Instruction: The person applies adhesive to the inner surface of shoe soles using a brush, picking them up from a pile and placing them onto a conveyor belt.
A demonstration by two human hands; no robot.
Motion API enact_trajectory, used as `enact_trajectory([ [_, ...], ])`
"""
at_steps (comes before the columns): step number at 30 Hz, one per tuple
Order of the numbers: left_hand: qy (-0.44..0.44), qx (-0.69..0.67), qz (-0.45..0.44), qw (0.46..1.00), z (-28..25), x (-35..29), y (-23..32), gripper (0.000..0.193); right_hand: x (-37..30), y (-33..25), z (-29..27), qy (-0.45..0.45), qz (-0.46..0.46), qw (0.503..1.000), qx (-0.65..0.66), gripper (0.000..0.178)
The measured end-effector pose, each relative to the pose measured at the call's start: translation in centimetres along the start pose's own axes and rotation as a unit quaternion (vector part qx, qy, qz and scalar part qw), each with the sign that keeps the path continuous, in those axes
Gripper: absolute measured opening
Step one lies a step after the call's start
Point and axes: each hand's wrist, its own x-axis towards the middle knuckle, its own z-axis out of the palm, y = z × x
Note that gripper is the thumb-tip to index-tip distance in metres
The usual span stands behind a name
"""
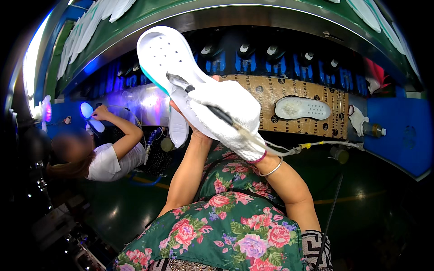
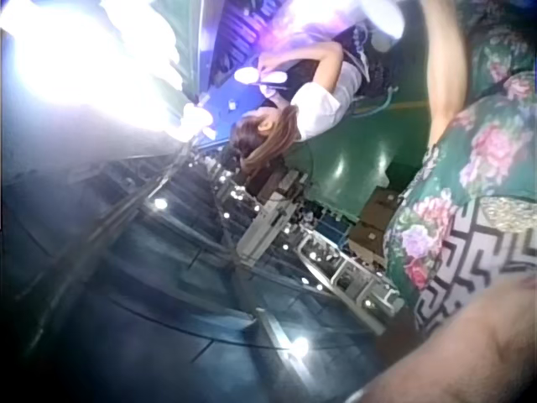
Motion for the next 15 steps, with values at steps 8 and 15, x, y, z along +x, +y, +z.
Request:
enact_trajectory([
  [8, -0.058, -0.094, -0.106, 0.988, -1.7, 0.9, 0.7, 0.116, 0.0, -0.9, 0.4, -0.061, -0.016, 0.997, -0.051, 0.037],
  [15, -0.195, -0.135, -0.119, 0.964, -1.1, 1.4, 1.7, 0.128, 0.6, -3.0, 0.4, -0.094, -0.146, 0.982, -0.073, 0.021],
])
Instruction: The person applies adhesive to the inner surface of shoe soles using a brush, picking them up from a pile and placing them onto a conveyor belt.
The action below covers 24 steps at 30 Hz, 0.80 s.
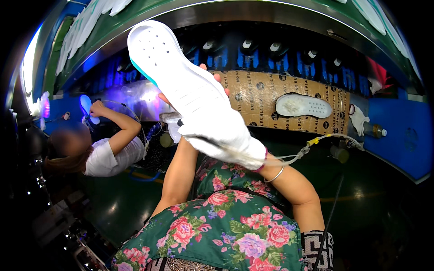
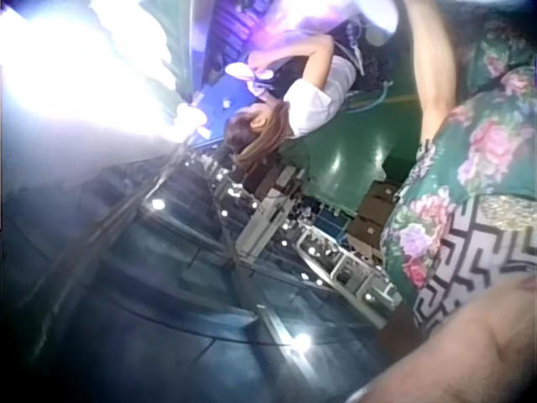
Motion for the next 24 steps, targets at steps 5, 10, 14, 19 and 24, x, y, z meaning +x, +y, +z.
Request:
enact_trajectory([
  [5, 0.079, 0.049, 0.01, 0.996, -0.1, -0.1, 0.8, 0.128, 0.0, 1.7, -1.1, 0.02, -0.009, 0.998, -0.054, 0.02],
  [10, 0.029, 0.064, -0.032, 0.997, 0.2, -0.2, 1.8, 0.121, -1.3, 1.0, -0.8, -0.033, 0.088, 0.993, 0.066, 0.023],
  [14, 0.046, 0.069, -0.02, 0.996, 0.6, 0.3, 2.7, 0.119, -0.7, 2.1, -1.4, -0.035, 0.02, 0.998, -0.047, 0.022],
  [19, 0.011, 0.085, -0.061, 0.994, 1.1, 1.2, 4.1, 0.118, -1.8, 1.4, -0.8, -0.065, 0.082, 0.993, 0.053, 0.022],
  [24, 0.037, 0.115, -0.124, 0.985, 0.1, 1.1, 6.5, 0.118, -2.3, 1.0, -0.1, -0.066, 0.032, 0.997, -0.018, 0.022],
])
